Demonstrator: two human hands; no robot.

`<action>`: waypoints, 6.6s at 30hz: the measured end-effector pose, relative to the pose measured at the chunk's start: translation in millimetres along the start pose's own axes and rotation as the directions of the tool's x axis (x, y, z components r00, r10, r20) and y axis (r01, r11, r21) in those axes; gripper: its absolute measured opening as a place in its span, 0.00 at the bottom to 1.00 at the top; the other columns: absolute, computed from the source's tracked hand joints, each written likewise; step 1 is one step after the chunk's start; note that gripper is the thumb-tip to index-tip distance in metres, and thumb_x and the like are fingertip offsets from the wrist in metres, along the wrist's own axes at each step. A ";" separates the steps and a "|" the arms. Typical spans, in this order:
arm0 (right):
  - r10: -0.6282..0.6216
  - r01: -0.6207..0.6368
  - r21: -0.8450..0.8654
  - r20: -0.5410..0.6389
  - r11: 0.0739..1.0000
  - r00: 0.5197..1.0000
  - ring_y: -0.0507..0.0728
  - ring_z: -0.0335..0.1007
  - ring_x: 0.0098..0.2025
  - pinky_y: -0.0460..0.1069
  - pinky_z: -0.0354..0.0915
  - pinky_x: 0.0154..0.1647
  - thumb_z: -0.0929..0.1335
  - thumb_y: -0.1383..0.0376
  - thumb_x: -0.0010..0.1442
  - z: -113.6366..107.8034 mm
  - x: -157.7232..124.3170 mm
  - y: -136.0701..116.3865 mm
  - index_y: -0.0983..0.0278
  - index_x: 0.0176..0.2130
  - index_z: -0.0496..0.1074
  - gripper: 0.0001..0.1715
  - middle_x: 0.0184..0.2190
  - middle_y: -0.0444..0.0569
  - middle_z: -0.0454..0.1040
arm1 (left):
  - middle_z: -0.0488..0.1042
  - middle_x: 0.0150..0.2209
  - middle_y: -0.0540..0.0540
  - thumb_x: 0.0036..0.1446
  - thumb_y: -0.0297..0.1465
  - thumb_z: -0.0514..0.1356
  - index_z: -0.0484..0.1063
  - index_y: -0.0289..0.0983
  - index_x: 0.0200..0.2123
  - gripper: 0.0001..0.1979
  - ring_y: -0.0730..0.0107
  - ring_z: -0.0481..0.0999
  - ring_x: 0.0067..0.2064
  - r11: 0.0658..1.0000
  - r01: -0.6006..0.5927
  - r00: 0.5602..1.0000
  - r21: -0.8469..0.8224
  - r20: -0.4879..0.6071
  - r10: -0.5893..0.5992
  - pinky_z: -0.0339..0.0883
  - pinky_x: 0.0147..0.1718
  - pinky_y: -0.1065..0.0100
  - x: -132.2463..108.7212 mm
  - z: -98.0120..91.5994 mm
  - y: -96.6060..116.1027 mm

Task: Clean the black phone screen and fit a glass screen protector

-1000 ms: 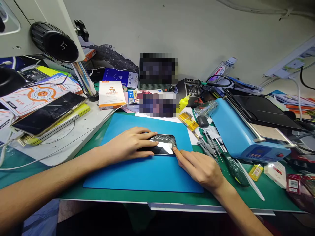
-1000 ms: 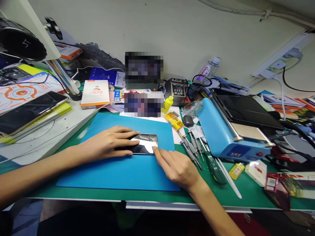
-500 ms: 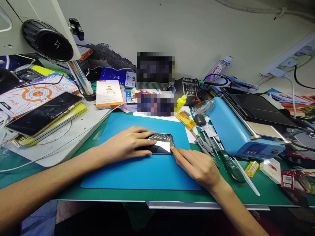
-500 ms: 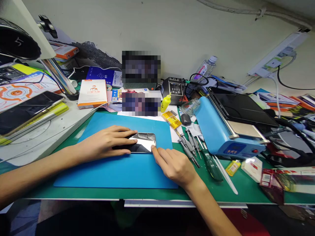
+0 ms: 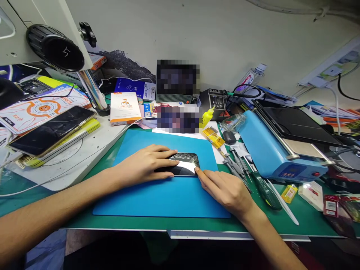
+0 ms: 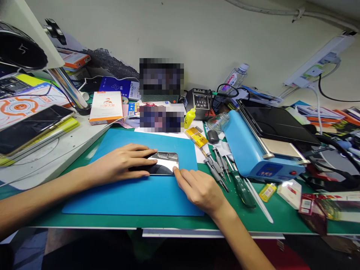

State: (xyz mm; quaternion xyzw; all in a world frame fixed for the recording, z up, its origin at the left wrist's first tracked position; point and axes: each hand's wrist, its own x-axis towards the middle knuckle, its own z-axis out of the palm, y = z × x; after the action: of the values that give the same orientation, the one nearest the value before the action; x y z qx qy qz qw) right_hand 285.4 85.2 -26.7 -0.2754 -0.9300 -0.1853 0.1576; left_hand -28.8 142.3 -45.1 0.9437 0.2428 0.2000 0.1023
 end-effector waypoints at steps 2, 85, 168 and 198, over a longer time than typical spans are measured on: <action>-0.021 0.021 -0.028 -0.008 0.999 1.000 0.55 0.78 0.35 0.49 0.70 0.35 0.68 0.73 0.70 -0.3 1.3 0.1 0.70 0.58 0.76 0.18 0.37 0.53 0.83 | 0.71 0.67 0.43 0.71 0.43 0.58 0.74 0.43 0.63 0.22 0.51 0.72 0.64 1.000 0.003 1.000 -0.004 0.004 -0.003 0.70 0.61 0.52 -0.3 0.3 -0.4; 0.354 -0.389 0.322 0.163 0.863 0.921 0.57 0.73 0.38 0.53 0.70 0.37 0.62 0.68 0.73 -3.2 4.1 -27.7 0.65 0.65 0.69 0.24 0.40 0.50 0.76 | 0.73 0.66 0.42 0.70 0.42 0.60 0.75 0.42 0.61 0.20 0.50 0.74 0.63 1.000 -0.008 0.998 0.015 -0.058 0.008 0.72 0.60 0.52 -0.8 3.1 2.6; 0.455 -0.468 0.146 0.117 0.872 0.883 0.52 0.72 0.30 0.49 0.66 0.33 0.64 0.67 0.72 -1.7 6.6 -34.6 0.61 0.60 0.77 0.21 0.34 0.47 0.75 | 0.73 0.65 0.42 0.69 0.42 0.61 0.76 0.43 0.60 0.20 0.51 0.74 0.62 0.999 0.031 0.998 -0.040 -0.054 -0.033 0.73 0.59 0.51 0.3 2.3 3.9; 0.505 -0.504 0.185 0.049 0.844 0.862 0.52 0.73 0.30 0.49 0.64 0.32 0.62 0.65 0.74 0.5 6.7 -33.3 0.66 0.58 0.77 0.20 0.36 0.48 0.77 | 0.72 0.66 0.40 0.69 0.43 0.61 0.76 0.40 0.60 0.22 0.49 0.74 0.62 0.999 0.042 0.999 -0.033 -0.024 -0.043 0.72 0.59 0.49 4.2 -1.7 4.6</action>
State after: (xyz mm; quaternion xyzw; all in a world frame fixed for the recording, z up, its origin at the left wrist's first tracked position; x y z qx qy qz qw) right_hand 261.0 62.5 -33.1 -0.4934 -0.8382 -0.0474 0.2273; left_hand -24.3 140.6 -40.9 0.9340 0.2606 0.2135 0.1189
